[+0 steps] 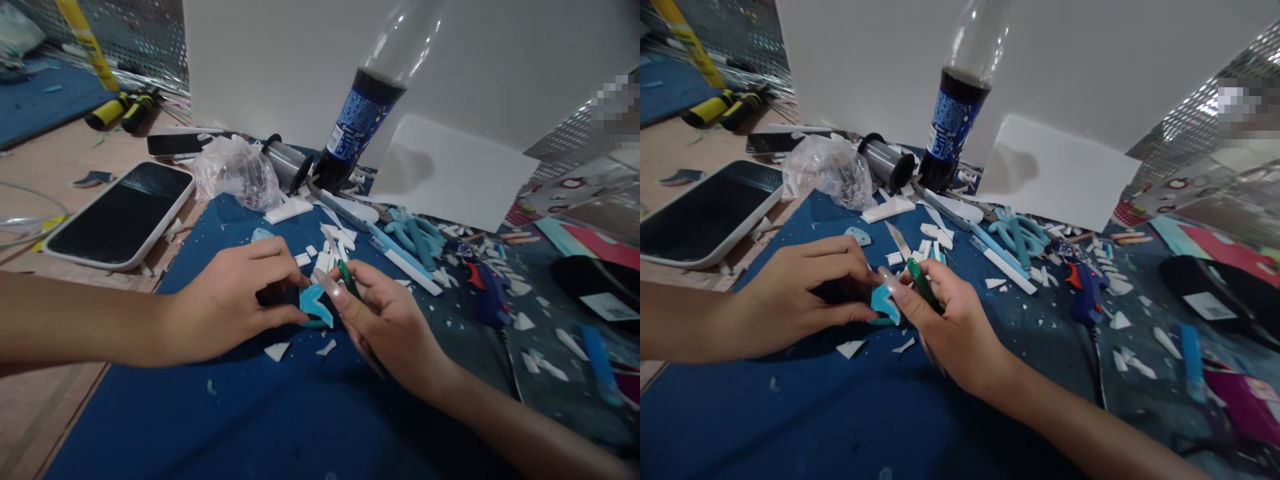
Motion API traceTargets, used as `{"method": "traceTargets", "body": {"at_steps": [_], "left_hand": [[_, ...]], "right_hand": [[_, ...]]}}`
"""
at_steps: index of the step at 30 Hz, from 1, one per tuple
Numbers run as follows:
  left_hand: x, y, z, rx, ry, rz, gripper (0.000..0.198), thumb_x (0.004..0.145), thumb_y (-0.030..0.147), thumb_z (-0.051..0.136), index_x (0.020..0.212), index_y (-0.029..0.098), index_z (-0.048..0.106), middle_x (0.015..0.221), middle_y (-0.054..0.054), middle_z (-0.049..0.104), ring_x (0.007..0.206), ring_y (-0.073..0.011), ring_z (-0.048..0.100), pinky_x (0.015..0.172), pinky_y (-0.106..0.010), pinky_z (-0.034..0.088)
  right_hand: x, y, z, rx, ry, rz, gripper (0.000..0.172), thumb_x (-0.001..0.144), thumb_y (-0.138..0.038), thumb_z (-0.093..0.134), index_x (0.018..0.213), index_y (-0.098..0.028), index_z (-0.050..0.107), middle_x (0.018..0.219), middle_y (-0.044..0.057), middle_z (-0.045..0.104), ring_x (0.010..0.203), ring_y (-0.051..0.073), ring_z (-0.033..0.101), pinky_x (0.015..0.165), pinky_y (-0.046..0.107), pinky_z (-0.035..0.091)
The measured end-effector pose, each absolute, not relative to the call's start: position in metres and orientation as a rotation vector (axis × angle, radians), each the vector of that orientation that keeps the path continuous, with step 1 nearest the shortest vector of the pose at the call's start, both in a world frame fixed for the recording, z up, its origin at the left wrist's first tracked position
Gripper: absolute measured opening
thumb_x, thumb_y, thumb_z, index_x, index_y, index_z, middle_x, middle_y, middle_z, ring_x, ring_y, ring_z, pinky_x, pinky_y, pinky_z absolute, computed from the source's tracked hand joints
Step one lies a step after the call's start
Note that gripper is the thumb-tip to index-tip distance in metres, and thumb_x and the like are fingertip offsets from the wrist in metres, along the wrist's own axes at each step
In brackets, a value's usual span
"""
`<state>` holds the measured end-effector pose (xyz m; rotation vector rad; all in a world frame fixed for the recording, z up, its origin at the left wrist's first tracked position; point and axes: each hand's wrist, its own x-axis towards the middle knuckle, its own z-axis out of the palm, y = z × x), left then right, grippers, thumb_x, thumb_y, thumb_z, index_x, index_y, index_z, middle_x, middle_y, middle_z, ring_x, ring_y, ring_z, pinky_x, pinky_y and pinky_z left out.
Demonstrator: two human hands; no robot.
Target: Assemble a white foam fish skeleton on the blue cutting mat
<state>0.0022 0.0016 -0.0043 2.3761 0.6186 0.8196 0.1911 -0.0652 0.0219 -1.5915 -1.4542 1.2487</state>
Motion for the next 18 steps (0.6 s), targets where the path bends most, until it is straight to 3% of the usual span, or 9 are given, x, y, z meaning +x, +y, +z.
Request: {"method": "traceTargets", "body": {"at_steps": [6, 8, 11, 13, 18], "left_hand": [[0.0019, -0.0006, -0.0032, 2.452, 0.673, 0.793, 0.025, 0.077, 0.032, 0.073, 0.078, 0.016, 0.053, 0.078, 0.002, 0.052, 0.062, -0.0107, 0.052, 0.052, -0.023, 0.043], [0.0028, -0.0006, -0.0046, 2.418, 0.703, 0.825, 0.035, 0.075, 0.040, 0.074, 0.087, 0.015, 0.053, 0.087, -0.002, 0.053, 0.068, -0.0131, 0.054, 0.053, -0.025, 0.046], [0.0044, 0.0006, -0.0071, 2.391, 0.658, 0.904, 0.057, 0.072, 0.045, 0.075, 0.110, 0.012, 0.050, 0.108, -0.010, 0.053, 0.092, -0.0201, 0.058, 0.069, -0.029, 0.052], [0.0045, 0.0014, -0.0074, 2.432, 0.584, 0.861, 0.052, 0.076, 0.041, 0.073, 0.113, 0.013, 0.050, 0.108, -0.010, 0.055, 0.095, -0.0199, 0.057, 0.075, -0.029, 0.051], [0.0020, 0.0004, -0.0029, 2.425, 0.610, 0.820, 0.035, 0.078, 0.041, 0.071, 0.096, 0.016, 0.056, 0.093, -0.003, 0.059, 0.083, -0.0159, 0.058, 0.067, -0.025, 0.047]], "right_hand": [[0.1900, -0.0656, 0.0182, -1.581, -1.610, 1.146, 0.025, 0.088, -0.037, 0.055, 0.071, -0.019, 0.050, 0.053, -0.006, 0.044, 0.043, 0.007, 0.039, 0.042, 0.021, 0.033], [0.1901, -0.0648, 0.0170, -1.571, -1.624, 1.131, 0.027, 0.088, -0.036, 0.055, 0.069, -0.019, 0.050, 0.054, -0.006, 0.045, 0.046, 0.006, 0.041, 0.045, 0.020, 0.036], [0.1896, -0.0642, 0.0177, -1.575, -1.528, 1.288, 0.028, 0.086, -0.040, 0.058, 0.070, -0.019, 0.048, 0.046, -0.009, 0.041, 0.037, 0.005, 0.039, 0.038, 0.018, 0.033], [0.1893, -0.0647, 0.0196, -1.567, -1.417, 1.433, 0.028, 0.086, -0.042, 0.058, 0.073, -0.020, 0.046, 0.039, -0.012, 0.038, 0.028, 0.004, 0.034, 0.031, 0.016, 0.027], [0.1906, -0.0667, 0.0225, -1.466, -1.274, 1.572, 0.024, 0.090, -0.042, 0.053, 0.079, -0.021, 0.046, 0.040, -0.012, 0.042, 0.026, 0.003, 0.031, 0.026, 0.014, 0.026]]}}
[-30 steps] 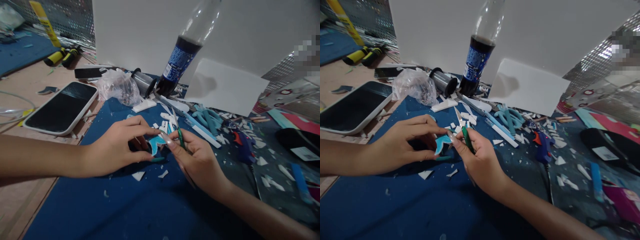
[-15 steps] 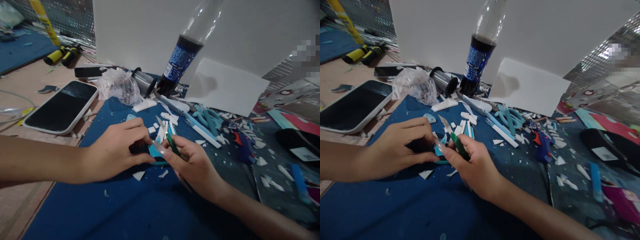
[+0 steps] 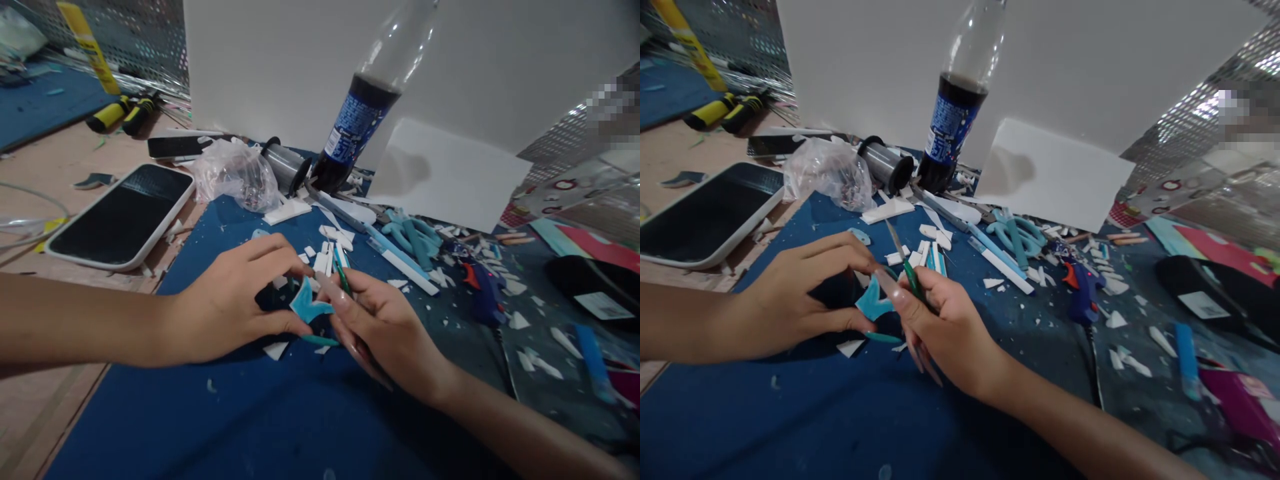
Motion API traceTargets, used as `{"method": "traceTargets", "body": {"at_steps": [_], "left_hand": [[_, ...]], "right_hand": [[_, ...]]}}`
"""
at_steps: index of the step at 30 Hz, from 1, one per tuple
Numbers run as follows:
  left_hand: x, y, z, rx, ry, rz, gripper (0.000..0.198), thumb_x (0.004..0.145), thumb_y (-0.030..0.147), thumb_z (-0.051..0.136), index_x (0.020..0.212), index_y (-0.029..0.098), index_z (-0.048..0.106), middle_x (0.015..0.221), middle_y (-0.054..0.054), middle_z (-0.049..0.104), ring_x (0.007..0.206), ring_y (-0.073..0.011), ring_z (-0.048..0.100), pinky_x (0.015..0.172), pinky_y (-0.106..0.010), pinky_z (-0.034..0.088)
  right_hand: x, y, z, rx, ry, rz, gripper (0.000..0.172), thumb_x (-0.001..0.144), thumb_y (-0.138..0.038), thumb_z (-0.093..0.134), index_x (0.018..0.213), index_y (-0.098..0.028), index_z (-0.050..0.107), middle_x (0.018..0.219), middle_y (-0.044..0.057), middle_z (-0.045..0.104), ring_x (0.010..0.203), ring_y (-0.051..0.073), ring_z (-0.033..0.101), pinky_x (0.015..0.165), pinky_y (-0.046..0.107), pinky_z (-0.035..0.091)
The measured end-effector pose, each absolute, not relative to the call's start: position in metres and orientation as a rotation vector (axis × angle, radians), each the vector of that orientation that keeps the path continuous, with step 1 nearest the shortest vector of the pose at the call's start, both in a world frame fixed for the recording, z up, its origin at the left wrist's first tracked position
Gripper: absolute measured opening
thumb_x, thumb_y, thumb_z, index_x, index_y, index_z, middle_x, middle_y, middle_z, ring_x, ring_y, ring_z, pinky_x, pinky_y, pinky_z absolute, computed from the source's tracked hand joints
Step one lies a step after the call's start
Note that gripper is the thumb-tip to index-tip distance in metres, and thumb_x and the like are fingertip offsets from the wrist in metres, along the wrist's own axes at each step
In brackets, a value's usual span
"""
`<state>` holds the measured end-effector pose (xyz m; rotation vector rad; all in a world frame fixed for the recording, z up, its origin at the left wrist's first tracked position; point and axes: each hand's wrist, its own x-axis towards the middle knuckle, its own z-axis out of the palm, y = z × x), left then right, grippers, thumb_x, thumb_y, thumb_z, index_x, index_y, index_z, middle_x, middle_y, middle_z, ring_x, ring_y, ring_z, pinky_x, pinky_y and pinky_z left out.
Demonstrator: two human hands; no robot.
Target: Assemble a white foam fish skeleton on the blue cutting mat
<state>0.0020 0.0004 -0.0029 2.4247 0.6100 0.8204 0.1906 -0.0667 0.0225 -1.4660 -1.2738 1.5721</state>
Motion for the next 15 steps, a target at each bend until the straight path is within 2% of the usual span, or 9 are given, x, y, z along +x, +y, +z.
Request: {"method": "traceTargets", "body": {"at_steps": [5, 8, 10, 13, 15], "left_hand": [[0.0022, 0.0001, -0.0018, 2.445, 0.708, 0.809, 0.043, 0.074, 0.053, 0.070, 0.080, 0.015, 0.052, 0.080, -0.001, 0.054, 0.072, -0.0162, 0.053, 0.058, -0.026, 0.043], [0.0025, -0.0005, -0.0044, 2.543, 0.624, 0.792, 0.044, 0.078, 0.052, 0.067, 0.095, 0.013, 0.055, 0.092, -0.006, 0.056, 0.083, -0.0202, 0.054, 0.069, -0.031, 0.046], [0.0020, -0.0013, -0.0055, 2.599, 0.536, 0.801, 0.039, 0.083, 0.046, 0.063, 0.103, 0.013, 0.056, 0.098, -0.008, 0.057, 0.087, -0.0214, 0.053, 0.075, -0.034, 0.046], [0.0014, -0.0018, -0.0040, 2.568, 0.475, 0.790, 0.020, 0.090, 0.034, 0.058, 0.092, 0.014, 0.058, 0.085, -0.004, 0.059, 0.079, -0.0183, 0.052, 0.072, -0.030, 0.044], [0.0019, -0.0007, -0.0019, 2.467, 0.473, 0.760, 0.016, 0.089, 0.031, 0.060, 0.087, 0.015, 0.058, 0.079, -0.001, 0.059, 0.077, -0.0158, 0.052, 0.070, -0.026, 0.043]], "right_hand": [[0.1913, -0.0679, 0.0188, -1.440, -1.306, 1.470, 0.024, 0.088, -0.037, 0.059, 0.076, -0.020, 0.047, 0.050, -0.010, 0.046, 0.035, 0.001, 0.039, 0.033, 0.012, 0.035], [0.1908, -0.0682, 0.0176, -1.433, -1.329, 1.467, 0.026, 0.088, -0.038, 0.058, 0.073, -0.020, 0.047, 0.049, -0.010, 0.046, 0.036, 0.001, 0.040, 0.035, 0.012, 0.035], [0.1905, -0.0680, 0.0177, -1.435, -1.331, 1.493, 0.028, 0.088, -0.039, 0.059, 0.071, -0.020, 0.046, 0.047, -0.011, 0.044, 0.034, 0.001, 0.038, 0.033, 0.013, 0.032], [0.1905, -0.0672, 0.0184, -1.464, -1.338, 1.448, 0.028, 0.086, -0.039, 0.061, 0.072, -0.020, 0.046, 0.044, -0.012, 0.041, 0.030, 0.002, 0.036, 0.030, 0.015, 0.028], [0.1908, -0.0665, 0.0192, -1.494, -1.351, 1.395, 0.028, 0.087, -0.040, 0.059, 0.072, -0.020, 0.046, 0.043, -0.012, 0.041, 0.029, 0.002, 0.034, 0.029, 0.016, 0.025]]}}
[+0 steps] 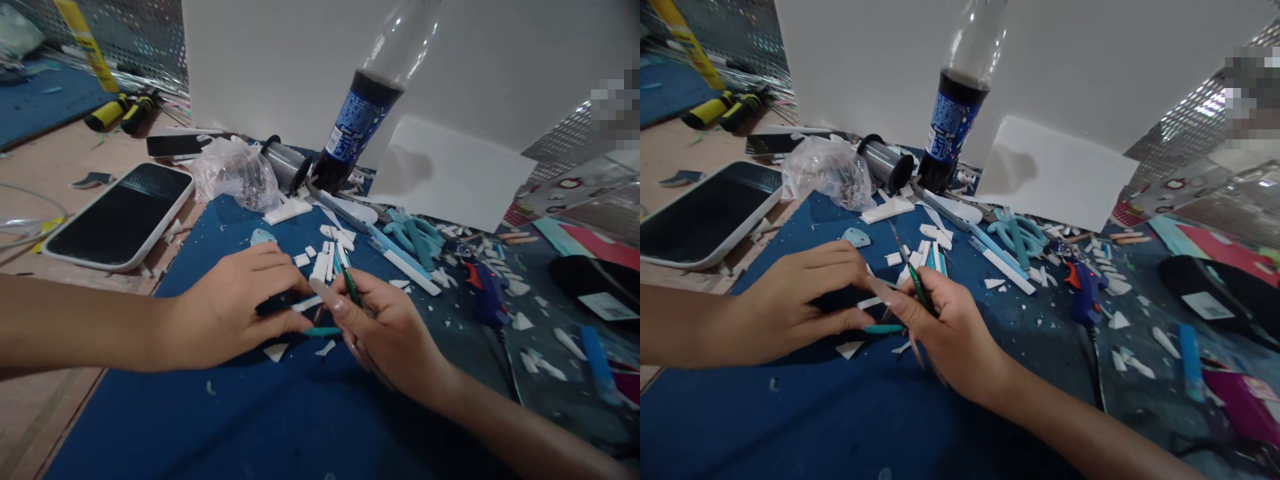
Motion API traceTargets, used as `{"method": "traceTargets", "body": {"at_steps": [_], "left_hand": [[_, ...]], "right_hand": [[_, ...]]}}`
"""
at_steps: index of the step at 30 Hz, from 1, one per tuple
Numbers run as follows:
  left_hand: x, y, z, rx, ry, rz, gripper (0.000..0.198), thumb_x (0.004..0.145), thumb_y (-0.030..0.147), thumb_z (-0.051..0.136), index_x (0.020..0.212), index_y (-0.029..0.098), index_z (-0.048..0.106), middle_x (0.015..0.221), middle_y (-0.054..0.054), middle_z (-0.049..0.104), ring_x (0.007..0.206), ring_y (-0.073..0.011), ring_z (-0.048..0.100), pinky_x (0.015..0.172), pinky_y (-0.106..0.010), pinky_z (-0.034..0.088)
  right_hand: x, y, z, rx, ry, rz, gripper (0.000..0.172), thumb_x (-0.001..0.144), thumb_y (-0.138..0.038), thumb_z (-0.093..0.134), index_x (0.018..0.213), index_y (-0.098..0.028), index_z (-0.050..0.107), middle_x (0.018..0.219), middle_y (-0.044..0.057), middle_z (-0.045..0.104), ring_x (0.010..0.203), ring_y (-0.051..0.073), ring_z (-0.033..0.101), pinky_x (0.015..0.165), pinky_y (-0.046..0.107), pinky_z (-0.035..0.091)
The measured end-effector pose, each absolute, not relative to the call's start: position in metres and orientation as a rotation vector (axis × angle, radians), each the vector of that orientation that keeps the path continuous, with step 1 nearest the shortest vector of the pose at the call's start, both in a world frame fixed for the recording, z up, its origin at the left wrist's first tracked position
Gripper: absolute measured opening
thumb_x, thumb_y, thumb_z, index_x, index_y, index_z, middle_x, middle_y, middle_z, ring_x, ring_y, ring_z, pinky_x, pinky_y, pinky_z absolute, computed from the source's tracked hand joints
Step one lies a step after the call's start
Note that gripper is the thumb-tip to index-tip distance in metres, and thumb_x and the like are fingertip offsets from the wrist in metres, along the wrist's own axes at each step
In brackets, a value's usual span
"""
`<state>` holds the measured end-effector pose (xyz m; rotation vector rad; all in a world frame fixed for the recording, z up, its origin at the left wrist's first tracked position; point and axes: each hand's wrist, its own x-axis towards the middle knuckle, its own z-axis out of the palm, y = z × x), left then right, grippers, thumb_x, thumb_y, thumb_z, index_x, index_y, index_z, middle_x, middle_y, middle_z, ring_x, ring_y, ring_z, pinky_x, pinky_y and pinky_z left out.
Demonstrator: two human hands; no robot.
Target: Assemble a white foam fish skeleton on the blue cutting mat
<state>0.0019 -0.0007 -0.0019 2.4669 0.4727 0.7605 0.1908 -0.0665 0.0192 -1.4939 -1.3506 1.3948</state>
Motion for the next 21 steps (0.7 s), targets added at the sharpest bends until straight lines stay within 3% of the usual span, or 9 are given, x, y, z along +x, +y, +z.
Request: {"method": "traceTargets", "body": {"at_steps": [7, 13, 17, 21], "left_hand": [[0.006, 0.007, 0.000, 2.248, 0.518, 0.636, 0.036, 0.066, 0.044, 0.079, 0.082, 0.017, 0.062, 0.074, 0.002, 0.053, 0.071, -0.0129, 0.051, 0.062, -0.021, 0.041], [0.006, 0.007, -0.002, 2.202, 0.513, 0.679, 0.028, 0.071, 0.041, 0.076, 0.085, 0.019, 0.066, 0.094, -0.004, 0.055, 0.088, -0.0174, 0.055, 0.074, -0.027, 0.047], [0.004, 0.007, -0.003, 2.030, 0.564, 0.697, 0.027, 0.072, 0.038, 0.076, 0.081, 0.017, 0.062, 0.082, -0.001, 0.059, 0.076, -0.0143, 0.056, 0.069, -0.025, 0.046], [0.004, 0.007, -0.001, 1.957, 0.606, 0.725, 0.027, 0.072, 0.039, 0.077, 0.076, 0.017, 0.062, 0.073, 0.001, 0.057, 0.068, -0.0120, 0.052, 0.060, -0.023, 0.044]], "right_hand": [[0.191, -0.064, 0.023, -1.497, -1.382, 1.418, 0.029, 0.088, -0.042, 0.058, 0.073, -0.021, 0.044, 0.046, -0.011, 0.044, 0.030, 0.003, 0.036, 0.030, 0.016, 0.028], [0.193, -0.070, 0.021, -1.461, -1.489, 1.294, 0.030, 0.093, -0.045, 0.048, 0.075, -0.021, 0.047, 0.051, -0.008, 0.047, 0.032, 0.003, 0.036, 0.034, 0.019, 0.032], [0.201, -0.073, 0.020, -1.477, -1.637, 1.056, 0.042, 0.098, -0.049, 0.029, 0.081, -0.021, 0.054, 0.052, -0.005, 0.047, 0.036, 0.007, 0.039, 0.037, 0.023, 0.034], [0.206, -0.071, 0.022, -1.528, -1.934, 0.702, 0.035, 0.099, -0.037, 0.034, 0.071, -0.022, 0.048, 0.049, -0.004, 0.043, 0.039, 0.009, 0.040, 0.042, 0.025, 0.031]]}}
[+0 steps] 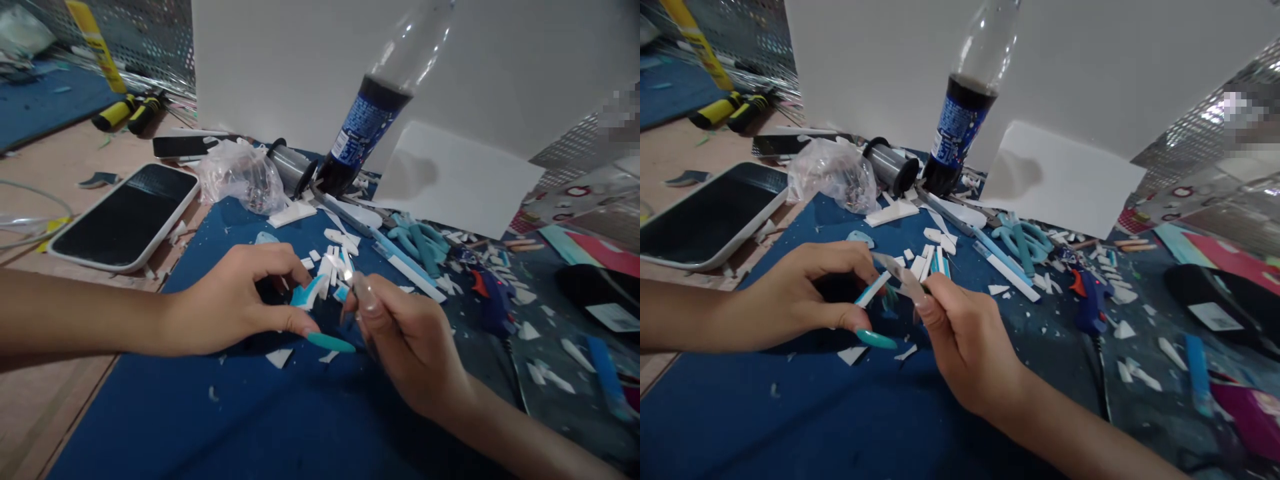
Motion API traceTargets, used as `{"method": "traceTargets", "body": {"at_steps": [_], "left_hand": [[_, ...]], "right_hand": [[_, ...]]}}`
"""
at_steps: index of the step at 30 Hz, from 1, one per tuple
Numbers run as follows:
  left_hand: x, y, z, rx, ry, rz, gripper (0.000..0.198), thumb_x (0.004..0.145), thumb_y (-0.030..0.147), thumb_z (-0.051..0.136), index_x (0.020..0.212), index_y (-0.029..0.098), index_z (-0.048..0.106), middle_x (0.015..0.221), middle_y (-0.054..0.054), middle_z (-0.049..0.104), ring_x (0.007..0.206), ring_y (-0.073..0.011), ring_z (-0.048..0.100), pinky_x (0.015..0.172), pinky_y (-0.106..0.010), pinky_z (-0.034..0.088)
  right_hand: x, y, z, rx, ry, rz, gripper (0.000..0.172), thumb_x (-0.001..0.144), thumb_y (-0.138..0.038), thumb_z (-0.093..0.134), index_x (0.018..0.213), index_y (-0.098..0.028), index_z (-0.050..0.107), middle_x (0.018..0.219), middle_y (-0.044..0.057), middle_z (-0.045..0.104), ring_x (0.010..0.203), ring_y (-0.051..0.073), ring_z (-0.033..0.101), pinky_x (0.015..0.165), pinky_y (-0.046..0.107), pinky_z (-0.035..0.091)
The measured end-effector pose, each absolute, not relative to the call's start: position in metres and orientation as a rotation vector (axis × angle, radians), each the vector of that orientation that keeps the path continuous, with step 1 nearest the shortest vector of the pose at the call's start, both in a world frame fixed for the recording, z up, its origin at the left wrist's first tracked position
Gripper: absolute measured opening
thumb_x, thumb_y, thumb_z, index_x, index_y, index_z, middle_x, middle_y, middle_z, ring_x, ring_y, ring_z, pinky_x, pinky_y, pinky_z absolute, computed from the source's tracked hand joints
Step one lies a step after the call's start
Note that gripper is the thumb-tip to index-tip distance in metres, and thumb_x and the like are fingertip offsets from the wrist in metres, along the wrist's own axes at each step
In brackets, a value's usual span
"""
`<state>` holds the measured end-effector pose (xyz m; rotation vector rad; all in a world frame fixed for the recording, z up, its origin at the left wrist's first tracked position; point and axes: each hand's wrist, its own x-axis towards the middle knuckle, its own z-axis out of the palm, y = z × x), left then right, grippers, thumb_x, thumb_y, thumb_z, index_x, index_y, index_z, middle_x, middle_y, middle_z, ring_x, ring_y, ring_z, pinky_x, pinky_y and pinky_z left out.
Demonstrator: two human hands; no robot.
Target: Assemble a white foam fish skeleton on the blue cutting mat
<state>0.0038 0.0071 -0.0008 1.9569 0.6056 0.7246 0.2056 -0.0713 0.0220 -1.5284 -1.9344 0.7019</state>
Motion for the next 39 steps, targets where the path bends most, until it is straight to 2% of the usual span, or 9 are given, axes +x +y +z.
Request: {"method": "traceTargets", "body": {"at_steps": [6, 20, 39], "left_hand": [[0.0031, 0.0062, -0.0001, 1.921, 0.607, 0.786, 0.022, 0.071, 0.037, 0.077, 0.078, 0.019, 0.067, 0.070, 0.001, 0.055, 0.064, -0.0121, 0.049, 0.057, -0.024, 0.044], [0.0038, 0.0073, 0.0009, 1.941, 0.613, 0.800, 0.024, 0.071, 0.039, 0.078, 0.074, 0.019, 0.065, 0.067, 0.002, 0.053, 0.061, -0.0111, 0.048, 0.054, -0.022, 0.044], [0.0055, 0.0076, -0.0011, 1.926, 0.600, 0.770, 0.022, 0.068, 0.036, 0.080, 0.078, 0.019, 0.069, 0.066, 0.003, 0.053, 0.060, -0.0109, 0.047, 0.052, -0.024, 0.041]], "right_hand": [[0.2024, -0.0704, 0.0239, -1.594, -2.087, 0.439, 0.034, 0.095, -0.025, 0.040, 0.062, -0.022, 0.036, 0.048, -0.005, 0.036, 0.039, 0.008, 0.034, 0.042, 0.024, 0.025], [0.2014, -0.0703, 0.0216, -1.628, -2.115, 0.323, 0.036, 0.095, -0.025, 0.040, 0.061, -0.022, 0.032, 0.048, -0.006, 0.031, 0.039, 0.007, 0.031, 0.041, 0.024, 0.025], [0.2019, -0.0711, 0.0190, -1.600, -2.115, 0.458, 0.037, 0.096, -0.027, 0.039, 0.061, -0.021, 0.033, 0.049, -0.006, 0.031, 0.038, 0.006, 0.031, 0.040, 0.023, 0.022]]}}
